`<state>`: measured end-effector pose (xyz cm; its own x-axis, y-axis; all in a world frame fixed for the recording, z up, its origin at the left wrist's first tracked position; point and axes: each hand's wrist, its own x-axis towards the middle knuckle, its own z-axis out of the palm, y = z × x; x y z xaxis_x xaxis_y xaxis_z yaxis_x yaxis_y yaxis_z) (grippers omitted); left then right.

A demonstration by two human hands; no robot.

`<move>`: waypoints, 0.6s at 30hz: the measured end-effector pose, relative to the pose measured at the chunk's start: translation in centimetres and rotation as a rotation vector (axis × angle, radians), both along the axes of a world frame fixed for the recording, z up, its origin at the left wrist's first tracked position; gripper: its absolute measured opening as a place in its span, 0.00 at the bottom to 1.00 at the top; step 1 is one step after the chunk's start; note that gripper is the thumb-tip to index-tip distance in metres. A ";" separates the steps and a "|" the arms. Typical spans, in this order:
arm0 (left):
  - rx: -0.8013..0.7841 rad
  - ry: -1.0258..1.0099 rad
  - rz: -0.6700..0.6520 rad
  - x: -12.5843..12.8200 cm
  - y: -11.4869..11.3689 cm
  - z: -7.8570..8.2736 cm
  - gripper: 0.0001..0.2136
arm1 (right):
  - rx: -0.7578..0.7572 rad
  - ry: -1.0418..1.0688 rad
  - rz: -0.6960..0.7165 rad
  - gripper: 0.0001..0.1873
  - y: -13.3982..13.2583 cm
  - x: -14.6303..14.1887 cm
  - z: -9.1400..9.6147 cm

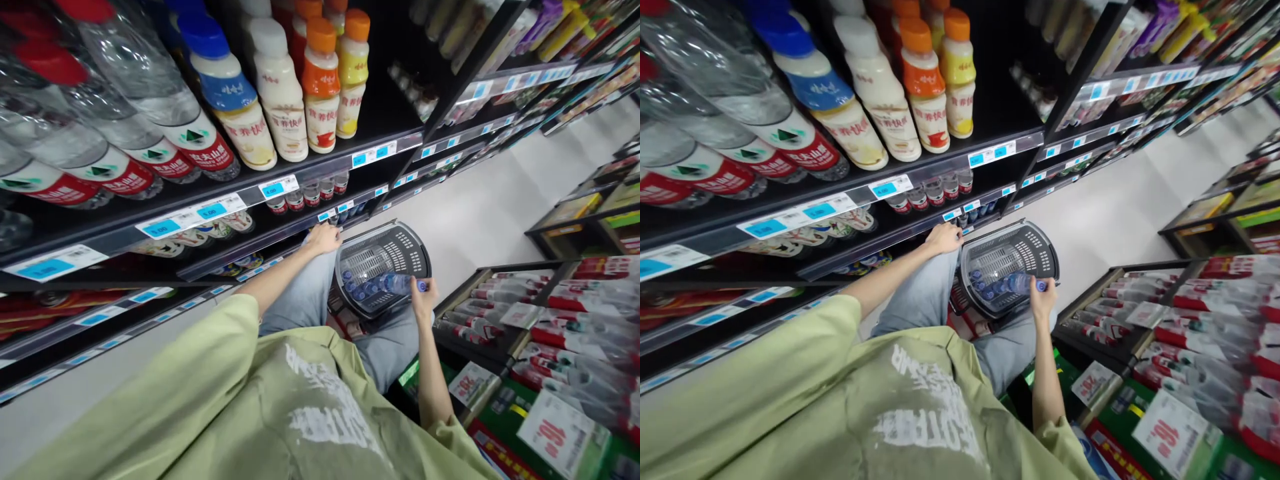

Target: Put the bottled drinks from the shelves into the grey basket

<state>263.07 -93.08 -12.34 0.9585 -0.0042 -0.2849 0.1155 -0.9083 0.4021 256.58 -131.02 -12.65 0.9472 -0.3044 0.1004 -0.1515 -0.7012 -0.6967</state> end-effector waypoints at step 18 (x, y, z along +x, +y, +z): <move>0.068 0.142 0.062 0.8 -0.4 -0.5 0.15 | -0.383 0.657 -0.089 0.09 -6.1 15.2 -18.0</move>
<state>263.87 -93.51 -12.80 0.9063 0.0774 -0.4156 0.2233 -0.9224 0.3152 271.74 -137.13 -30.67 0.8224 -0.4399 -0.3607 -0.5179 -0.8413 -0.1549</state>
